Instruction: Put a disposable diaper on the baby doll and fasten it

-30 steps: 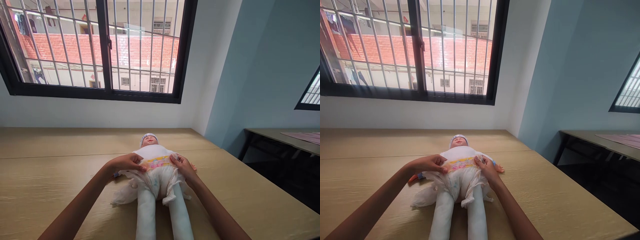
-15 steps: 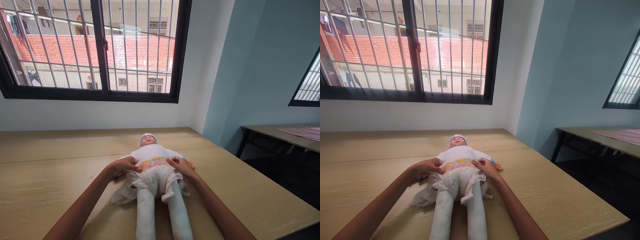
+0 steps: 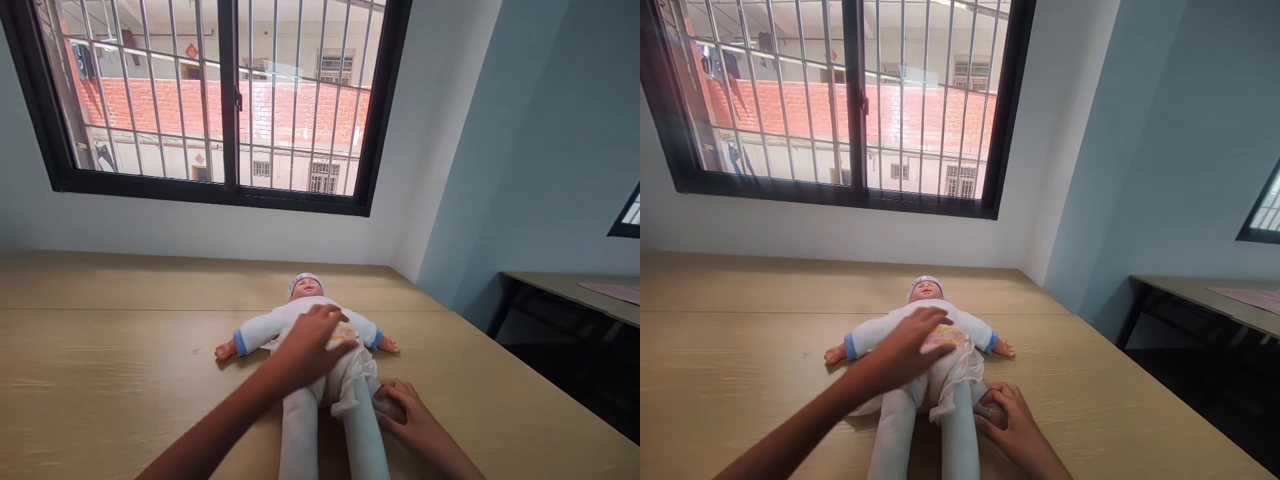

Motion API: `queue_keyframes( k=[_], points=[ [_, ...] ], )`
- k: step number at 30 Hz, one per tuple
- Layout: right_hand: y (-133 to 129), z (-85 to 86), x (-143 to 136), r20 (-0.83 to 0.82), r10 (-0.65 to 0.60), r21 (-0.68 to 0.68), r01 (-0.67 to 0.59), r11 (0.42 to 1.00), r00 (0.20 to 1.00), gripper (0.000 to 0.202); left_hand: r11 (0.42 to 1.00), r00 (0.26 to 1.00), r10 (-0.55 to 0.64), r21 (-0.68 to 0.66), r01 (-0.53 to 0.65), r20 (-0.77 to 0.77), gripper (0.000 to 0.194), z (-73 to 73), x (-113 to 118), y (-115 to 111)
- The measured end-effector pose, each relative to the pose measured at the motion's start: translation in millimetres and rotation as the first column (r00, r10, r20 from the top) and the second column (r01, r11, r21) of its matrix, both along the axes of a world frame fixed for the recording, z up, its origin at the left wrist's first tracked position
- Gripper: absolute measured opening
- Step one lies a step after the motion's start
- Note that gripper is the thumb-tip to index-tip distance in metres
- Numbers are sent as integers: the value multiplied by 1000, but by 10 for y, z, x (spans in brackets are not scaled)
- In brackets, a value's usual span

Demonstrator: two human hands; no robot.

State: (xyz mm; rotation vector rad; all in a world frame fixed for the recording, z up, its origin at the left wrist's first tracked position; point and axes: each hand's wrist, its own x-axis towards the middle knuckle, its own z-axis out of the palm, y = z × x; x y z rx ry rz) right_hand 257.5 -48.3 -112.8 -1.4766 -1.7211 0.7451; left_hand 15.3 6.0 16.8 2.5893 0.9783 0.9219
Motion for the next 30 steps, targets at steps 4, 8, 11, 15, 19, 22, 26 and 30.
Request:
queue_keyframes(
  k=[4,8,11,15,19,22,26,30],
  points=[
    [22,56,-68,-87,58,-32,-61,998,995,34,982,973,5,183,38,-229,44,-278,473,-74],
    [156,86,110,-358,-6,-115,-37,993,934,41,974,893,17,208,86,-450,37,-446,587,-24],
    [324,94,254,-520,-152,-192,59,980,841,42,968,874,22,228,102,-486,40,-483,581,-35],
    [596,152,309,-552,-210,-209,109,972,807,42,966,881,27,239,99,-473,37,-474,578,-61],
    [810,221,256,-528,-238,-169,173,970,815,38,972,870,12,210,106,-493,33,-452,572,-64],
    [865,261,175,-558,-218,-101,195,976,801,37,974,866,7,199,107,-499,28,-452,564,-68],
    [811,319,71,-563,-165,37,224,974,810,40,962,879,9,244,123,-477,39,-476,563,-70],
    [740,336,26,-568,-168,37,229,973,806,41,959,889,12,258,120,-457,47,-523,586,-50]
  ],
)
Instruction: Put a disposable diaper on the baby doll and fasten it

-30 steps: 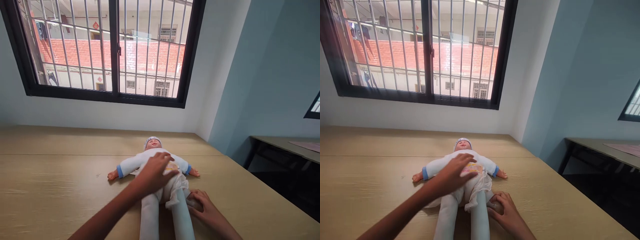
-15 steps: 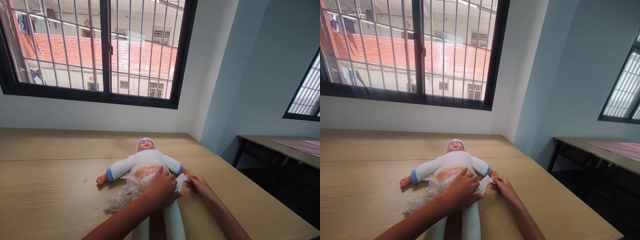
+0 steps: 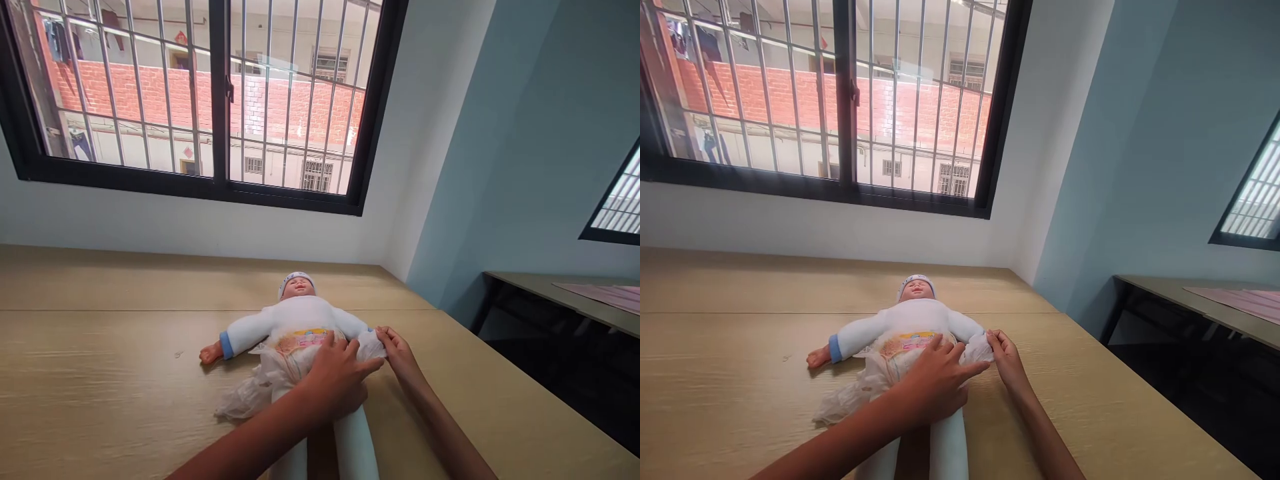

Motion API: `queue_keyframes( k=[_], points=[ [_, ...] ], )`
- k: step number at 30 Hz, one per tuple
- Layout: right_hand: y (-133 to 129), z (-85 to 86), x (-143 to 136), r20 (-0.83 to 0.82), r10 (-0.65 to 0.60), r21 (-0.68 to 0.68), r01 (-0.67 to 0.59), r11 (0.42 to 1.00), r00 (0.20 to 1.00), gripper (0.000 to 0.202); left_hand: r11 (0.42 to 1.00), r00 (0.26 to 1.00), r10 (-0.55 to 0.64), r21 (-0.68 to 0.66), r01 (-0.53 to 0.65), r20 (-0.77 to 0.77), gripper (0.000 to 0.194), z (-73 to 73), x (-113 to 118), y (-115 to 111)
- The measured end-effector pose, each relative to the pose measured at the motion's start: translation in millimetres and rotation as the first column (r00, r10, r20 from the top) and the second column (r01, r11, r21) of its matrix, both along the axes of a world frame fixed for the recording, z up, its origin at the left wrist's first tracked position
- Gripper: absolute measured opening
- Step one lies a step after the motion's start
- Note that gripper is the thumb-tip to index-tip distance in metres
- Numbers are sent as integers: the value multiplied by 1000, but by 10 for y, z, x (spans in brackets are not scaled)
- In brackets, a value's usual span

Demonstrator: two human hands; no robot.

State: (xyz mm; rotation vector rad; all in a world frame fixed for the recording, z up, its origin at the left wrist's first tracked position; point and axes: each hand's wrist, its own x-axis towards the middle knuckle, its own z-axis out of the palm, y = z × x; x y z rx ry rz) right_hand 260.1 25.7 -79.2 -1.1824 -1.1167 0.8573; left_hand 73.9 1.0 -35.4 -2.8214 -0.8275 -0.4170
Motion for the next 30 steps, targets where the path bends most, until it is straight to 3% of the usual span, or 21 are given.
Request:
queue_keyframes(
  k=[7,10,13,21,27,30],
  points=[
    [-81,-57,-24,-243,10,-141,-46,989,970,40,999,1000,9,-37,-10,-25,21,-1,18,21],
    [-109,-33,-51,-201,-23,-139,-6,990,979,45,998,997,67,-23,-66,28,26,12,11,30],
    [-134,3,-97,-78,-26,-40,23,999,997,47,991,986,127,25,-131,111,34,-34,18,42],
    [-251,77,-246,103,124,128,-136,982,987,39,985,989,114,120,-125,91,56,-152,26,80],
    [-251,81,-246,5,102,127,-101,987,995,38,983,986,142,106,-150,85,56,-58,30,4],
    [-245,74,-237,-31,97,122,-93,988,995,39,980,991,115,155,-125,69,45,-40,64,-50]
  ],
)
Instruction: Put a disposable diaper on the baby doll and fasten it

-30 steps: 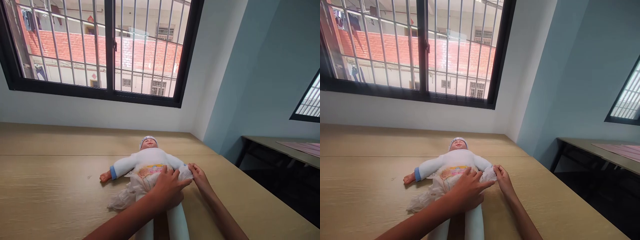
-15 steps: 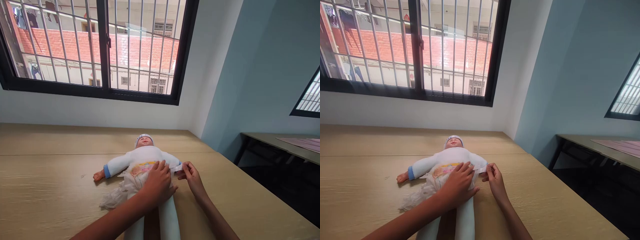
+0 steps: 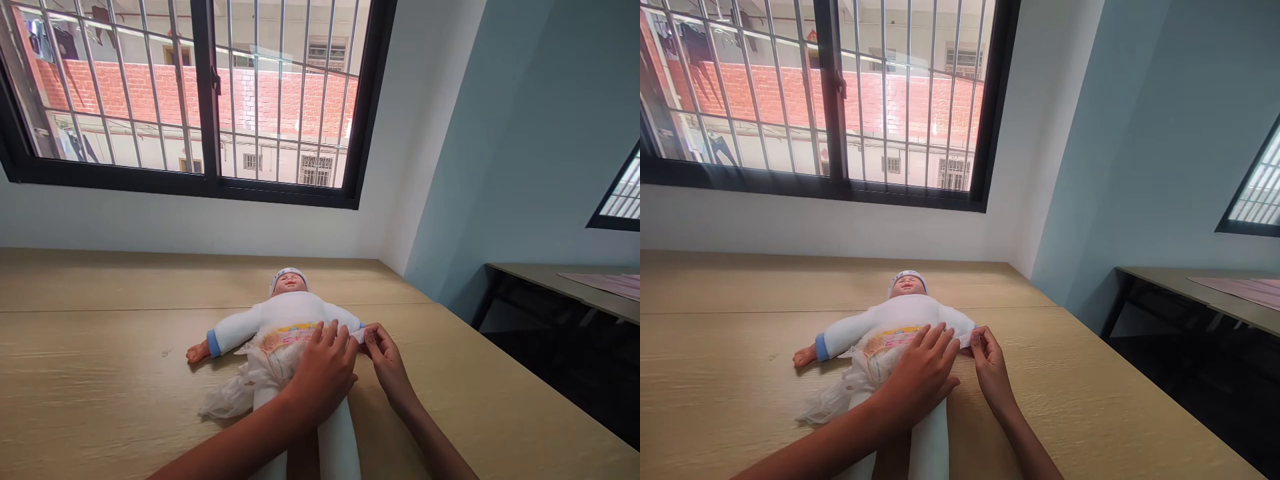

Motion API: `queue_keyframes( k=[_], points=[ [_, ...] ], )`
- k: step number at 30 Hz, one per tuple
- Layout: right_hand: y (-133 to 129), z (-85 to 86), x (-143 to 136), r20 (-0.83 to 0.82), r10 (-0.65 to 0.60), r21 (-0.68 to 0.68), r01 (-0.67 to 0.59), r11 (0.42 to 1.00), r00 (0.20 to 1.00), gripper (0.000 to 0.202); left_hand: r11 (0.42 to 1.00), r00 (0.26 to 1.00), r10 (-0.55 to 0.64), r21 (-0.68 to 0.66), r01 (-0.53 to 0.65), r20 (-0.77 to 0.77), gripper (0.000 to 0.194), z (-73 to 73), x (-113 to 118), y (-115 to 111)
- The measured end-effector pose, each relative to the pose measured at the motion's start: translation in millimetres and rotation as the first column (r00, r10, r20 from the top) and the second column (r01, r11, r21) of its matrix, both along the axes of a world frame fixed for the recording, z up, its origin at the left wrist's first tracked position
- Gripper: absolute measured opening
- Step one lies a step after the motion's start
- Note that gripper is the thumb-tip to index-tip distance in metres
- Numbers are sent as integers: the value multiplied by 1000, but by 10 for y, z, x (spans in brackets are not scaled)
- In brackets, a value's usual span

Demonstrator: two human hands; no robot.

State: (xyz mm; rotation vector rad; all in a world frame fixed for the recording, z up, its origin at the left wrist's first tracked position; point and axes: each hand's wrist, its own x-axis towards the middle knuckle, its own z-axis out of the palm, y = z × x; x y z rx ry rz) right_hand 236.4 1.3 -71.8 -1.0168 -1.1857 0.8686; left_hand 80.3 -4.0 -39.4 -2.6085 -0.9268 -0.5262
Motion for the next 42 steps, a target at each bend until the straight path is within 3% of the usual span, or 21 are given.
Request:
queue_keyframes(
  k=[5,17,22,25,29,38,42],
  points=[
    [-6,-8,-1,3,6,-6,-6,1000,1000,40,993,995,-96,64,98,-39,22,-47,41,25],
    [-17,3,-27,-7,36,23,-36,999,999,42,996,998,-66,52,67,-24,29,-109,-13,91],
    [1,-6,-9,-54,1,-16,-2,1000,999,44,989,997,-32,143,42,-71,23,-96,2,45],
    [9,-19,5,-86,-11,-46,7,999,996,44,978,992,-77,185,94,-98,16,-96,12,23],
    [24,-46,24,-88,10,-38,-13,999,996,42,978,985,-146,137,158,-96,22,-125,-5,40],
    [40,-70,50,-55,2,-42,-4,999,998,42,983,983,-124,120,140,-135,16,-155,44,22],
    [74,-81,77,10,-29,-56,29,998,1000,44,989,982,-131,51,139,-133,17,-153,92,-25]
  ],
)
